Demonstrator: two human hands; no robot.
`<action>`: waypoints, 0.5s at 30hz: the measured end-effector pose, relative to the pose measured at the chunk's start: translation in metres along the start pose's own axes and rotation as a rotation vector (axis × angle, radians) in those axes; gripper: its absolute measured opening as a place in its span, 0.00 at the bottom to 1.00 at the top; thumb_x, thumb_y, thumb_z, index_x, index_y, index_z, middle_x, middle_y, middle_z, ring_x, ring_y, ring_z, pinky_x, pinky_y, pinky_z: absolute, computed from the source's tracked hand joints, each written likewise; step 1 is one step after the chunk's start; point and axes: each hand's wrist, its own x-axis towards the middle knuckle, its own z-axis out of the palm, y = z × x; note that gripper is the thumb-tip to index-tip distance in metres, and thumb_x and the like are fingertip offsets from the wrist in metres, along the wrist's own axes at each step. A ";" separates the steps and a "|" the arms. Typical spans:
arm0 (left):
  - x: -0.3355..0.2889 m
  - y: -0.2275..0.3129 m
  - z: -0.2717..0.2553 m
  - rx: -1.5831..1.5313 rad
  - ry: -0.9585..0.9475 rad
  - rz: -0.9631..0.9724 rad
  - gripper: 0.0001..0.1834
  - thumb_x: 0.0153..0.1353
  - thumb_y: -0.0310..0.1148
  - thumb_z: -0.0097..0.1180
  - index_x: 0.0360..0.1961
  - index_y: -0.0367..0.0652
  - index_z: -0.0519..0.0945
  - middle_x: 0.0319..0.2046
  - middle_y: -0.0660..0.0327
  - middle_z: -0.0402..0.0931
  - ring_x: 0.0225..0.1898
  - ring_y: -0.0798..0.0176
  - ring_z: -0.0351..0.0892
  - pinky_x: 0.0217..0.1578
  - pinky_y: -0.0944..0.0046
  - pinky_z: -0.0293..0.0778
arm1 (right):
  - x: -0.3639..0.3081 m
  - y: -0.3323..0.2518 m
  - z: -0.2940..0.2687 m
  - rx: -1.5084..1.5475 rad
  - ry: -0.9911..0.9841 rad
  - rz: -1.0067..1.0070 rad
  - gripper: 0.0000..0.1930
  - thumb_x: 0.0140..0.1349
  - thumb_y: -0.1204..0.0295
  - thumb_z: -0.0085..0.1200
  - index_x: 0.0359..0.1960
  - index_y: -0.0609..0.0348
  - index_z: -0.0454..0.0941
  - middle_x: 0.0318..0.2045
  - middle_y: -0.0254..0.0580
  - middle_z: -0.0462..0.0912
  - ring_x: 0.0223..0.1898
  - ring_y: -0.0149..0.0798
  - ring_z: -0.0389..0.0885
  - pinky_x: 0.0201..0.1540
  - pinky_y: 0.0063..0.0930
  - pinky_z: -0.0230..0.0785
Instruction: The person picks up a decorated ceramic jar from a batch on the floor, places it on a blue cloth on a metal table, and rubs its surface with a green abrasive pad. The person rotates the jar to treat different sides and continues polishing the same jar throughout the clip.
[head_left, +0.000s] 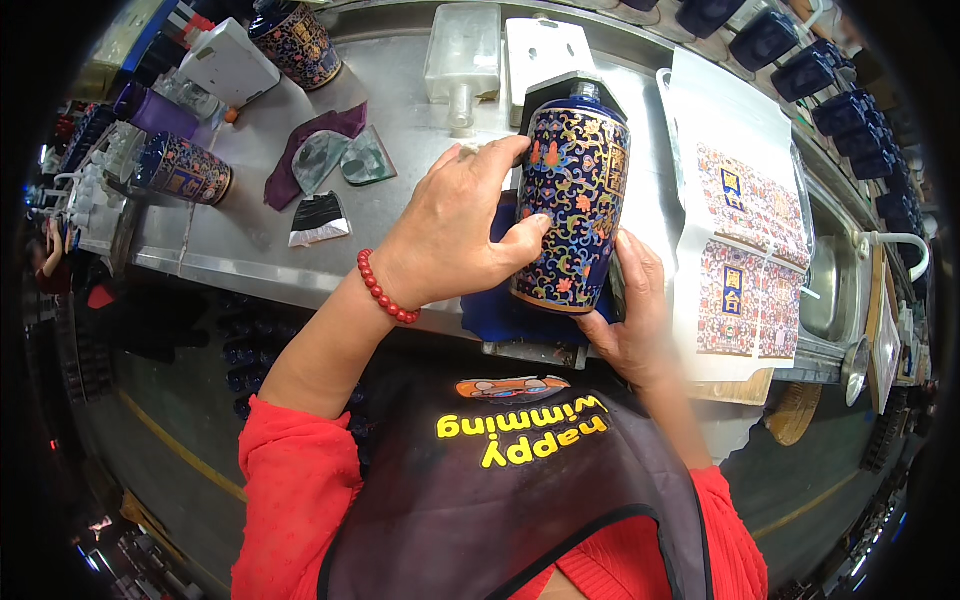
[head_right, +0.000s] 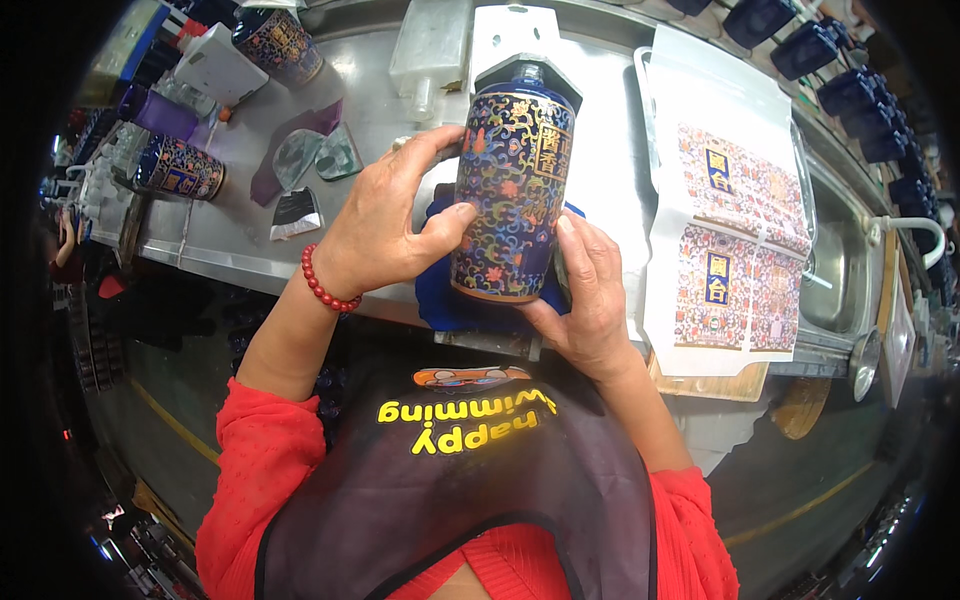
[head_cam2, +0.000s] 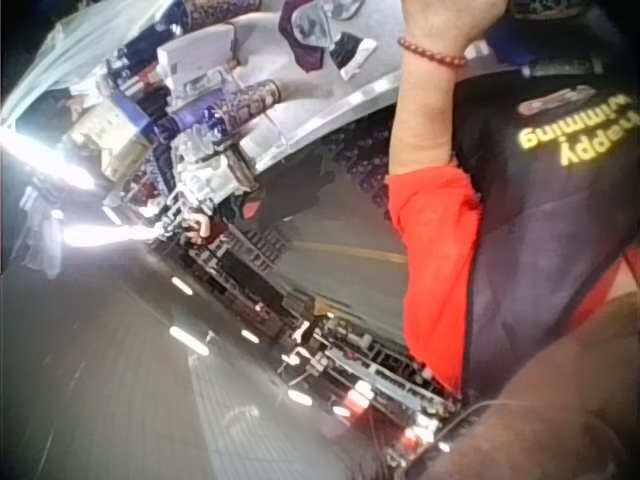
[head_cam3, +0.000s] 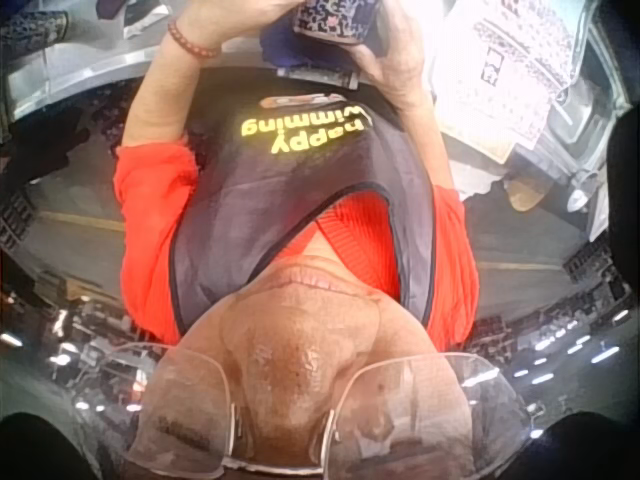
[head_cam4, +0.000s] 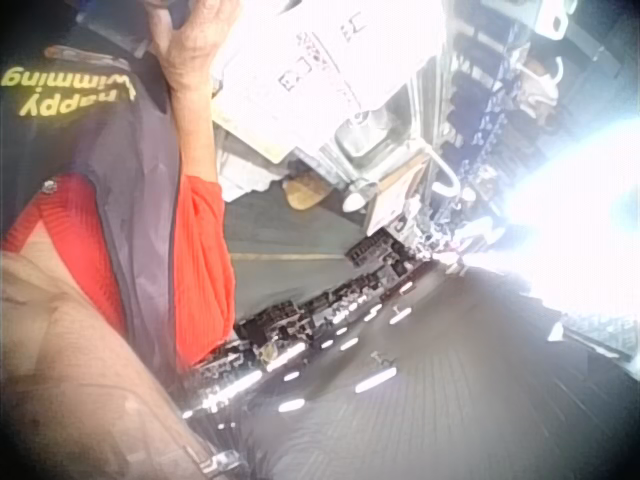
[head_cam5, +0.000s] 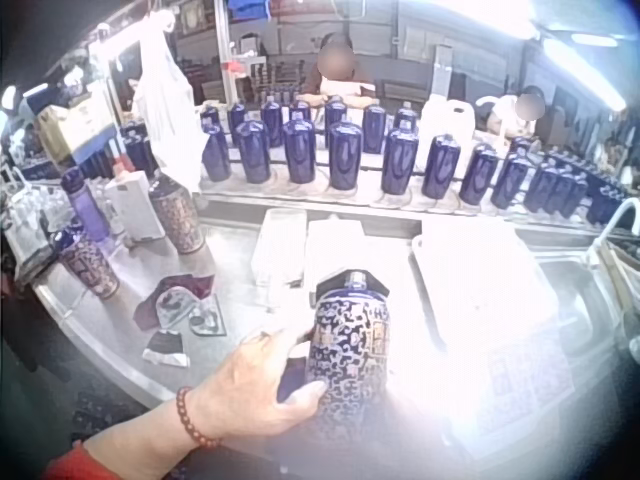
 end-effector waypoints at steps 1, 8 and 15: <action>0.000 -0.001 0.000 0.000 -0.001 0.001 0.34 0.56 0.35 0.64 0.62 0.29 0.71 0.54 0.38 0.78 0.58 0.39 0.79 0.59 0.52 0.73 | 0.000 0.000 0.000 -0.001 0.000 0.000 0.44 0.54 0.70 0.71 0.71 0.65 0.59 0.65 0.58 0.70 0.66 0.57 0.68 0.69 0.48 0.61; 0.000 -0.003 0.000 -0.032 0.008 0.026 0.35 0.57 0.41 0.64 0.61 0.30 0.70 0.51 0.43 0.80 0.52 0.44 0.81 0.63 0.42 0.65 | -0.001 0.000 0.000 0.005 -0.005 0.004 0.45 0.54 0.70 0.71 0.72 0.65 0.59 0.65 0.58 0.69 0.66 0.57 0.68 0.69 0.48 0.61; 0.000 -0.001 -0.004 -0.014 -0.022 0.025 0.34 0.57 0.34 0.65 0.63 0.30 0.70 0.54 0.37 0.78 0.58 0.39 0.78 0.59 0.52 0.73 | 0.000 0.000 0.001 0.008 -0.003 -0.001 0.44 0.55 0.70 0.71 0.72 0.64 0.59 0.66 0.58 0.69 0.66 0.57 0.68 0.69 0.48 0.61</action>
